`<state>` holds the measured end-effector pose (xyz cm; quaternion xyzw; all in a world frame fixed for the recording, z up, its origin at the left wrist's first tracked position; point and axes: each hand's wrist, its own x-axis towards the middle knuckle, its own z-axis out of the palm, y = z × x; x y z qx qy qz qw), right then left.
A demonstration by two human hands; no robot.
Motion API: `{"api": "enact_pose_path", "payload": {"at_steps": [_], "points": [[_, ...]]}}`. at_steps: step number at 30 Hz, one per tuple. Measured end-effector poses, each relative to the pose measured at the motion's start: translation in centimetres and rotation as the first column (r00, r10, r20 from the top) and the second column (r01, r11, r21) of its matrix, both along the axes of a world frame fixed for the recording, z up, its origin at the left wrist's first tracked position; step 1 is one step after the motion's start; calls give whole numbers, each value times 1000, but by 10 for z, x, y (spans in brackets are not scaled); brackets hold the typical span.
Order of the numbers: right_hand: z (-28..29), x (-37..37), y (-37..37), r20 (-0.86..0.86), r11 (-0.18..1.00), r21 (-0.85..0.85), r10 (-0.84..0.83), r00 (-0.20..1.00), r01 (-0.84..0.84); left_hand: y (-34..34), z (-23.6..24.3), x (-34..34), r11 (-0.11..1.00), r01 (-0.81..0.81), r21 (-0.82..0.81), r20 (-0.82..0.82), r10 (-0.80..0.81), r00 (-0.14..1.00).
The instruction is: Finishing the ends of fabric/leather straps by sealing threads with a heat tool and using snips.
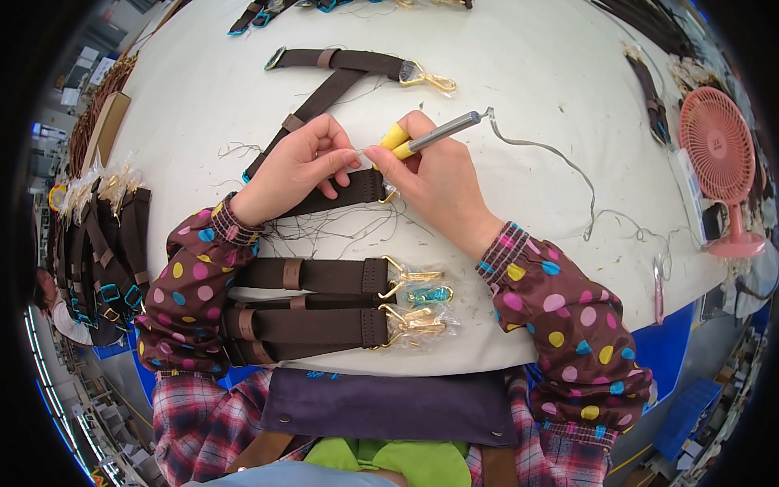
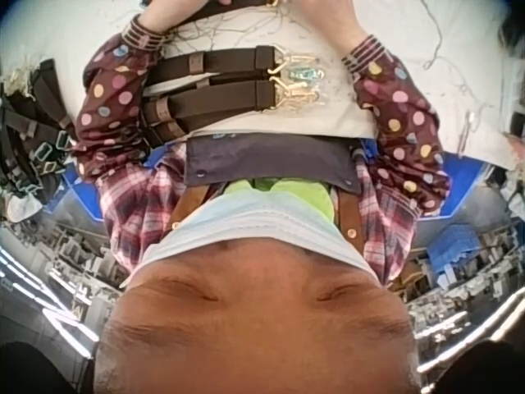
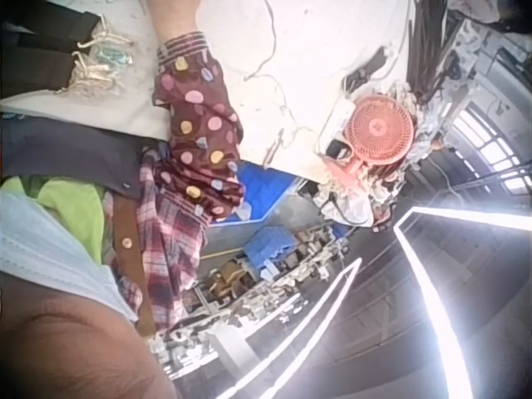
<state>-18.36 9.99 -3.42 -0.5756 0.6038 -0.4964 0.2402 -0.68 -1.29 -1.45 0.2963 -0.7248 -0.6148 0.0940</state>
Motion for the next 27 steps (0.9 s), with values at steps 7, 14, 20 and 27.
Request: {"api": "enact_pose_path", "payload": {"at_steps": [7, 14, 20, 27], "points": [[-1, 1, -1, 2, 1000, -4, -13, 1000, 13, 2, 9, 1, 997, -38, -69, 68, 43, 997], [1, 4, -3, 40, 999, -37, 7, 999, -6, -2, 4, 9, 703, 228, -673, 152, -170, 974], [1, 4, -2, 70, 999, 20, 32, 997, -33, 0, -1, 6, 799, 130, -587, 100, -87, 991], [0, 4, -2, 78, 999, 33, 34, 996, -37, 1, -2, 4, 902, 78, -426, 36, -69, 997]]}}
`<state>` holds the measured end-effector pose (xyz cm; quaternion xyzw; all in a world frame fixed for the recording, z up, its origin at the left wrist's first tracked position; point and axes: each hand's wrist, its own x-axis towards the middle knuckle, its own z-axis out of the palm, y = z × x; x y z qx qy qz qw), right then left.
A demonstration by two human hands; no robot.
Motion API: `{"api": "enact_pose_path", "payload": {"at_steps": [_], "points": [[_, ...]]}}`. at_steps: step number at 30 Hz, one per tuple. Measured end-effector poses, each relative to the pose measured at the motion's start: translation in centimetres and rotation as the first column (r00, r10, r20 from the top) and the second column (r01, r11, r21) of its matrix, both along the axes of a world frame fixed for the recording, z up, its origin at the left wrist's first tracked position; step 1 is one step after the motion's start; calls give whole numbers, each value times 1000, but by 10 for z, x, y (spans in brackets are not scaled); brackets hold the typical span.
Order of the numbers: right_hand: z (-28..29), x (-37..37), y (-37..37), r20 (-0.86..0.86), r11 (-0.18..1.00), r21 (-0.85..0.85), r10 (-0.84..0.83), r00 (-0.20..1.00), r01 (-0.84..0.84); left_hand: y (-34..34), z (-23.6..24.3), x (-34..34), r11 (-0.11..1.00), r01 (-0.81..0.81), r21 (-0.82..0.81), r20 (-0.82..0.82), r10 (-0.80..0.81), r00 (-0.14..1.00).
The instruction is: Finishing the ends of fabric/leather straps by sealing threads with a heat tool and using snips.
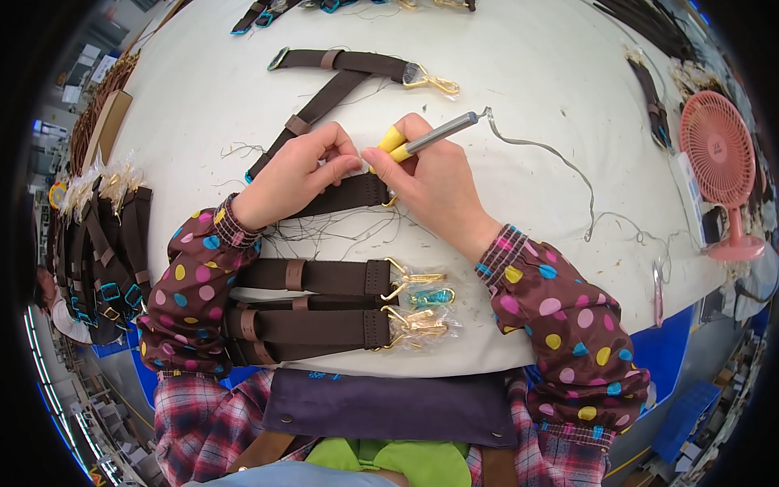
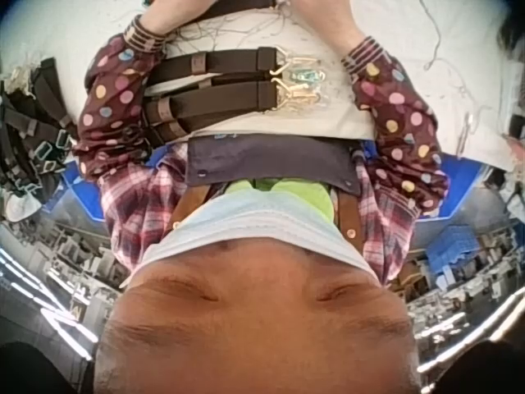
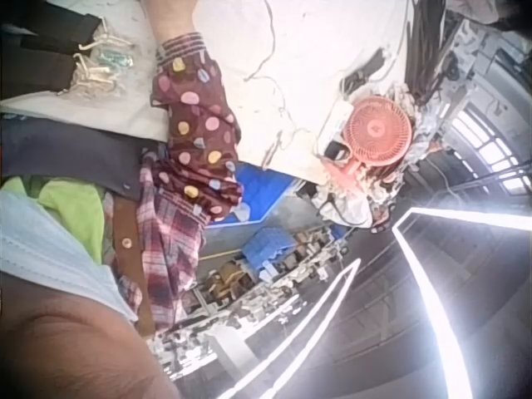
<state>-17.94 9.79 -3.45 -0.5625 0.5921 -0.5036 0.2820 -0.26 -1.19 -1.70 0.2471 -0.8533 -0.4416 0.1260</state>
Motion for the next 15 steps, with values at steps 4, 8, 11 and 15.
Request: {"api": "enact_pose_path", "payload": {"at_steps": [4, 8, 11, 15], "points": [[1, 1, 1, -29, 1000, -6, -2, 1000, 2, 1, 0, -1, 1000, 0, 13, 6, -1, 1000], [0, 1, 0, -39, 1000, -11, -4, 999, 3, 0, -1, 0, 1000, 10, -4, 4, -10, 1000], [1, 1, 1, -31, 1000, -3, -3, 1000, 3, 1, 0, 0, 1000, 13, -4, 4, -13, 1000], [2, 0, 2, -53, 1000, -15, -11, 999, 10, 2, 3, -2, 1000, -20, 21, -3, 20, 1000]]}}
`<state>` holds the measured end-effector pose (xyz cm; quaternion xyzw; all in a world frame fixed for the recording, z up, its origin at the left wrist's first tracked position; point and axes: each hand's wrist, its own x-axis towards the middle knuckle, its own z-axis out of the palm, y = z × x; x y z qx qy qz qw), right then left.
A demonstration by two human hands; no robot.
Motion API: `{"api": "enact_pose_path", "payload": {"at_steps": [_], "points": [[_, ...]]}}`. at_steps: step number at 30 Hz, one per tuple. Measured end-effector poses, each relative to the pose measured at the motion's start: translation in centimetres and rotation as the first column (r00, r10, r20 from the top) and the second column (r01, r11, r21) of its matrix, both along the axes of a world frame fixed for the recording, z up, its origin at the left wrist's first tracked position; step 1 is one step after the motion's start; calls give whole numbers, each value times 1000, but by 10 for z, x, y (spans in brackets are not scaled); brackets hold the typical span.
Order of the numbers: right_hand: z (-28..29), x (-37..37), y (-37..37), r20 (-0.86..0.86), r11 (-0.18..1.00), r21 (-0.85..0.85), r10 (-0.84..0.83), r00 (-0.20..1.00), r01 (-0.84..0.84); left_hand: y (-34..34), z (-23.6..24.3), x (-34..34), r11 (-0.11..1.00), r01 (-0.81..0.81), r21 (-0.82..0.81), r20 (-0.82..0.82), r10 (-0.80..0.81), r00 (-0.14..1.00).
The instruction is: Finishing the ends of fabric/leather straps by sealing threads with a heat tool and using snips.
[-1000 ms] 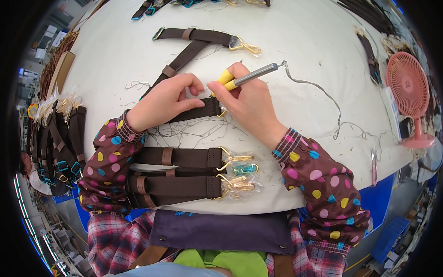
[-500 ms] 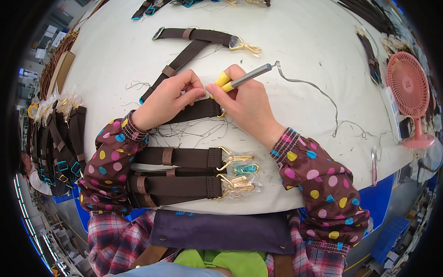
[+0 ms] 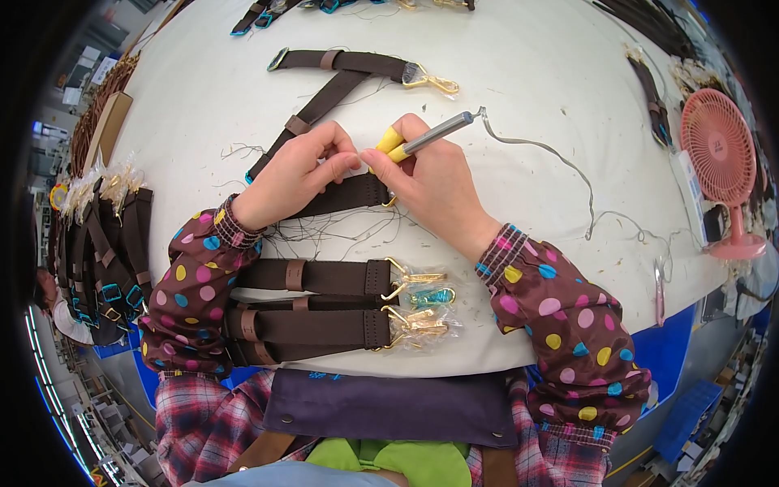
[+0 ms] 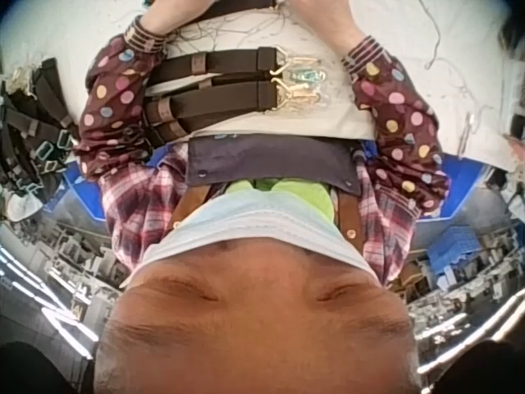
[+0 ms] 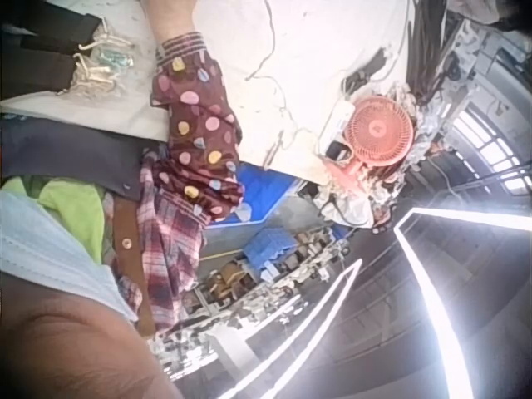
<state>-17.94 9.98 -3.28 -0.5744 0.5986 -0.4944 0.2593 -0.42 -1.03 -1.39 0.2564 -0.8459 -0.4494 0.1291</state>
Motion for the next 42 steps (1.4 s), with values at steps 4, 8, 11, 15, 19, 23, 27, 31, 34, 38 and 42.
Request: {"api": "enact_pose_path", "payload": {"at_steps": [4, 8, 11, 15, 19, 23, 27, 31, 34, 38, 42], "points": [[1, -4, 2, -2, 999, -42, 0, 1000, 0, -2, 2, 3, 968, -49, -246, 23, 57, 998], [1, -19, 13, -98, 995, -102, 12, 995, -22, 9, 5, 2, 907, 11, -421, 9, -8, 1000], [-5, -20, 19, -337, 982, -176, 6, 941, -69, 6, 11, 6, 947, 118, -300, 164, -70, 984], [4, -18, 24, -449, 975, -107, 128, 884, -196, -1, 19, 29, 960, 48, -275, 238, 20, 971], [0, -23, 25, -395, 975, -92, 149, 906, -200, 7, 20, 56, 939, 95, -330, 177, -37, 984], [5, -23, 26, -422, 971, -116, 141, 895, -207, 20, 16, 70, 873, 61, -483, 106, -11, 994], [7, -25, 34, -527, 953, -153, 144, 838, -260, 34, 22, 72, 501, 191, -844, 157, -109, 982], [9, -26, 42, -479, 959, -107, 181, 859, -262, 42, 19, 70, 668, 314, -674, 244, -200, 949], [13, -25, 41, -399, 958, -196, 118, 910, -210, 44, 29, 53, 815, 201, -543, 175, -124, 977], [3, -16, 33, -126, 963, -212, 143, 982, -168, 43, 17, 28, 904, 143, -403, 90, -117, 989], [2, -4, 28, 23, 967, -164, 199, 980, -192, 36, 8, 23, 937, 188, -293, 159, -146, 976]]}}
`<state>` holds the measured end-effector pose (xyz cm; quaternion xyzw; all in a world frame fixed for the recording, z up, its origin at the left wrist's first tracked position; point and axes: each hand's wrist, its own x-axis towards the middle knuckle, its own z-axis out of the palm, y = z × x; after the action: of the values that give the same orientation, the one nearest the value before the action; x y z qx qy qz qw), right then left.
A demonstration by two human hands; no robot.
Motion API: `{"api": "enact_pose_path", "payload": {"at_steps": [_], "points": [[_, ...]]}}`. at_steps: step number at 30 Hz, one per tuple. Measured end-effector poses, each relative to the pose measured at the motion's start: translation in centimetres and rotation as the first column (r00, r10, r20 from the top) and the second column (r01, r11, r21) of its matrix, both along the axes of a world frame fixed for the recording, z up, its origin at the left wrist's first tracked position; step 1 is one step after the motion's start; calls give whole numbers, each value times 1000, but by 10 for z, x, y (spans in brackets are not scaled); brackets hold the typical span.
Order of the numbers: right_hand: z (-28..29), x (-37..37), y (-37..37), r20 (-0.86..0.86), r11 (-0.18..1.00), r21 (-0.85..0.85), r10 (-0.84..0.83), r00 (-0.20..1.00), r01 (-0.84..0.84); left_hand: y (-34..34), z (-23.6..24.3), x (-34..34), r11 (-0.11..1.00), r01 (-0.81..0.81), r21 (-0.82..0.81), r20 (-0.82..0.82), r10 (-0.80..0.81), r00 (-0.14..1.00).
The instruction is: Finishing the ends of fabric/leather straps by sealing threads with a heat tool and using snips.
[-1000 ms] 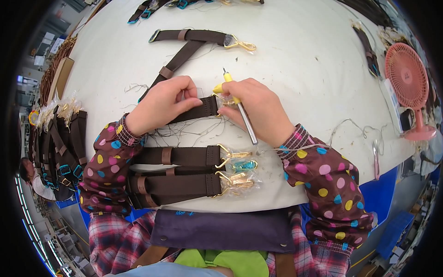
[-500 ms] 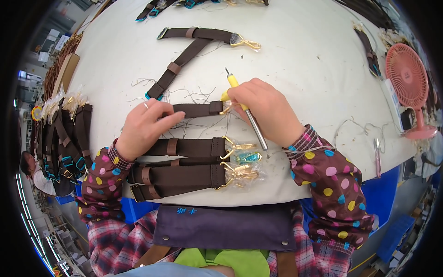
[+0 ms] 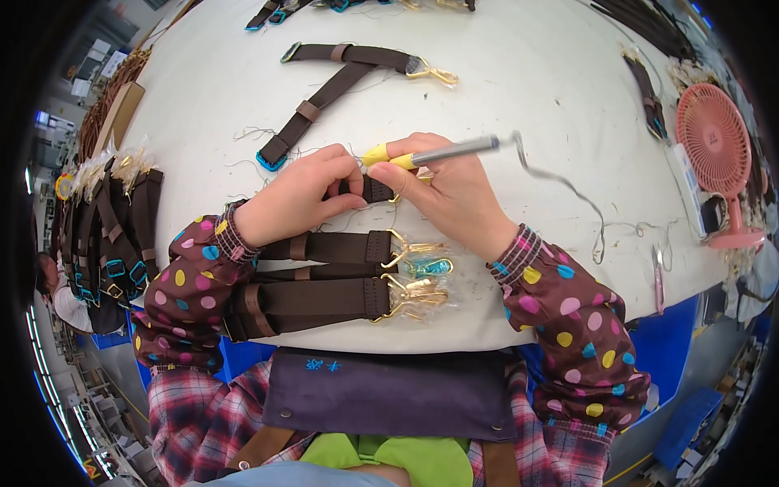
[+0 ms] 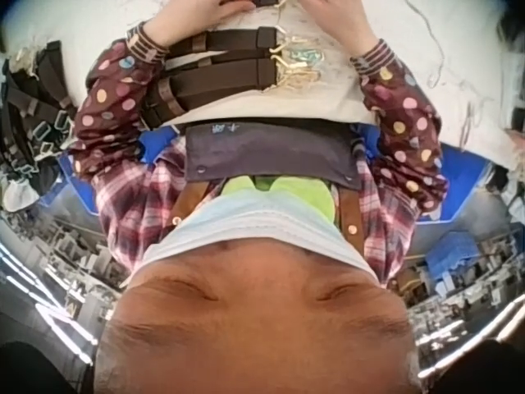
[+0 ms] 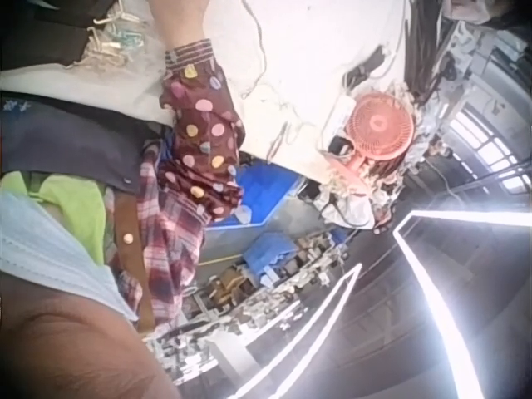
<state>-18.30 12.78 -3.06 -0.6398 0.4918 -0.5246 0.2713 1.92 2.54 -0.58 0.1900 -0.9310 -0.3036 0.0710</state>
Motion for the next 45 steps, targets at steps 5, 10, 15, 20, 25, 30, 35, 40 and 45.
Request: {"api": "enact_pose_path", "payload": {"at_steps": [5, 10, 15, 20, 25, 30, 35, 40, 45], "points": [[-6, 6, 0, 122, 964, 263, -60, 991, 26, -4, -3, 1, 970, -89, 228, 19, 87, 996], [-7, 8, 1, 40, 976, 209, -68, 997, 58, -2, -2, 1, 847, -106, 520, -16, 134, 991], [-8, 8, 1, 42, 974, 219, -62, 997, 51, -2, -2, 1, 878, -71, 473, -51, 108, 993], [-7, 8, 1, 32, 976, 212, -55, 998, 47, -2, -3, 2, 880, -85, 467, -38, 116, 993], [-8, 7, 0, 3, 976, 212, -57, 998, 55, -2, 0, 1, 880, -95, 465, -24, 120, 992], [-7, 9, 0, 1, 977, 206, -48, 999, 47, -2, 1, 2, 873, -109, 476, -9, 129, 992], [-11, 6, 1, 2, 978, 189, -85, 996, 83, -9, 17, 8, 900, 146, 412, 13, -166, 986], [-9, 4, 1, 116, 972, 207, -136, 984, 110, -12, 35, -9, 946, 167, 279, 149, -214, 965], [-9, 6, -1, 163, 979, 192, -94, 982, 61, -25, 7, -20, 969, 206, 135, 7, -208, 978]]}}
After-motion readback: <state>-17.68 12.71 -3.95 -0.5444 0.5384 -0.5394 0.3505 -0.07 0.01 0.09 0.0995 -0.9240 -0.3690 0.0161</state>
